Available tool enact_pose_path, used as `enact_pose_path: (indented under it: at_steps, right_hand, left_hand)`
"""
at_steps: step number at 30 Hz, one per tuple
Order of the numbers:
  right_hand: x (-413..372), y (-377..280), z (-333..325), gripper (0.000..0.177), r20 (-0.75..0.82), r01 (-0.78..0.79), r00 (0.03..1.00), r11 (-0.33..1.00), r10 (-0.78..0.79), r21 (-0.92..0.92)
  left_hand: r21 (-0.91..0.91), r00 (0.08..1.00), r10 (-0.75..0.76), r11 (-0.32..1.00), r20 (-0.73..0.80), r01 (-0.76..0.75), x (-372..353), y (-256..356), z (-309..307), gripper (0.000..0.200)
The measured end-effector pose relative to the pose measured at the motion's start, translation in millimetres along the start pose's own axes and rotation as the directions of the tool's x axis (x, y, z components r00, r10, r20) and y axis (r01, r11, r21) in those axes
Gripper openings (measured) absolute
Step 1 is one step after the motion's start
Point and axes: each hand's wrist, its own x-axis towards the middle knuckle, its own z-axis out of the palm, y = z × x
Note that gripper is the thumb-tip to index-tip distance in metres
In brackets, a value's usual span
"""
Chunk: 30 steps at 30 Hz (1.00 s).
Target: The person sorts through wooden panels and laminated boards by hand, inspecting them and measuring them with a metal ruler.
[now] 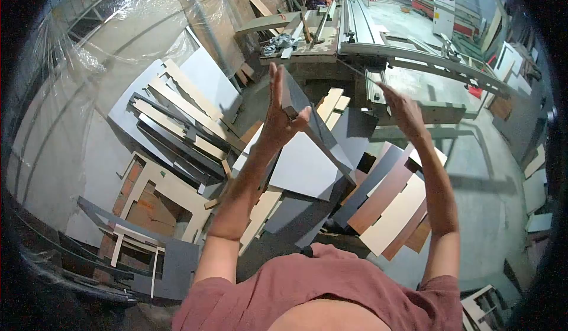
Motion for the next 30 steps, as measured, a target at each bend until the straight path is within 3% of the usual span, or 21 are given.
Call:
enact_pose_path:
  at_steps: [1,2,3,5,7,9,11,13,14,15,17,18,19,21,23,25,27,28,29,30]
  right_hand:
    - [-13.6,-11.5,-5.2,0.035,0.128,-0.2,0.972,0.98,0.197,0.007]
    - [-28.3,-2.0,2.8,0.036,0.131,-0.222,0.969,0.971,0.209,0.094]
    - [-44.3,12.9,16.5,0.038,0.132,-0.243,0.966,0.953,0.221,0.179]
    - [-76.4,35.6,40.8,0.04,0.078,-0.239,0.971,0.896,0.227,0.375]
    - [-104.3,39.1,50.0,0.039,0.188,-0.407,0.912,0.745,0.364,0.528]
    - [-128.7,41.2,52.2,0.037,0.259,-0.511,0.86,0.729,0.44,0.456]
    - [-148.7,41.9,60.4,0.036,0.254,-0.517,0.854,0.686,0.454,0.513]
    - [-162.9,39.9,59.4,0.035,0.246,-0.517,0.849,0.642,0.467,0.566]
    - [-167.9,35.7,59.6,0.035,0.254,-0.519,0.839,0.565,0.482,0.642]
    - [-170.2,30.8,59.2,0.035,0.263,-0.512,0.829,0.481,0.494,0.711]
    - [-177.0,23.6,56.2,0.036,0.223,-0.479,0.844,0.499,0.488,0.722]
    - [-181.3,25.5,58.1,0.037,0.224,-0.487,0.844,0.521,0.487,0.701]
    - [-185.1,27.6,60.1,0.039,0.225,-0.493,0.845,0.544,0.486,0.679]
    - [-194.3,31.1,63.8,0.038,0.209,-0.477,0.843,0.509,0.495,0.717]
    - [-200.5,37.1,61.3,0.039,0.203,-0.467,0.837,0.469,0.509,0.75]
    - [-208.2,37.8,49.8,0.037,0.324,-0.693,0.689,0.457,0.649,0.558]
    - [-221.2,47.7,51.7,0.041,0.295,-0.686,0.702,0.506,0.648,0.522]
    - [-229.5,60.8,61.8,0.042,0.266,-0.671,0.72,0.545,0.641,0.503]
    - [-226.5,49.5,52.8,0.041,0.269,-0.658,0.716,0.495,0.644,0.567]
    - [-228.1,44.9,51.8,0.041,0.302,-0.674,0.694,0.442,0.654,0.592]
  left_hand:
    - [-0.006,0.991,0.107,0.994,0.082,-0.107,4.8,-0.1,-0.1,0.074]
    - [-0.026,0.963,0.215,0.977,0.162,-0.213,10.2,0.8,0.2,0.079]
    - [-0.036,0.96,0.222,0.975,0.172,-0.219,17.1,4.3,-1.6,0.079]
    - [-0.136,0.809,0.362,0.931,0.463,-0.339,33.9,9.9,-7.6,0.076]
    - [-0.185,0.767,0.368,0.93,0.526,-0.319,48.5,6.7,-6.1,0.069]
    - [-0.13,0.688,0.381,0.912,0.617,-0.389,59.8,7.7,-5.0,0.074]
    - [-0.157,0.668,0.369,0.921,0.646,-0.357,70.4,14.6,-4.3,0.074]
    - [-0.121,0.549,0.307,0.929,0.777,-0.348,83.6,19.0,-3.5,0.071]
    - [-0.153,0.514,0.382,0.889,0.768,-0.432,90.8,18.0,0.1,0.052]
    - [-0.157,0.507,0.387,0.885,0.77,-0.438,100.1,16.1,3.5,0.052]
    - [-0.113,0.359,0.498,0.693,0.789,-0.712,113.8,13.9,8.3,0.03]
    - [-0.025,0.346,0.553,0.555,0.757,-0.832,117.9,21.7,12.7,0.018]
    - [-0.027,0.346,0.553,0.557,0.758,-0.83,120.0,19.5,15.3,0.018]
    - [0.117,0.386,0.413,0.543,0.825,-0.831,130.1,16.9,19.1,0.019]
    - [0.133,0.386,0.419,0.517,0.822,-0.845,143.5,13.6,13.5,0.023]
    - [0.22,0.441,0.487,0.446,0.754,-0.868,151.3,8.2,-0.6,0.027]
    - [0.069,0.492,0.451,0.681,0.744,-0.729,163.7,-10.3,-21.9,0.031]
    - [0.194,0.483,0.34,0.62,0.807,-0.761,166.5,-7.2,-34.5,0.031]
    - [0.307,0.478,0.229,0.523,0.848,-0.795,168.5,-7.6,-44.0,0.032]
    - [0.303,0.475,0.219,0.534,0.852,-0.789,166.4,-15.0,-53.9,0.032]
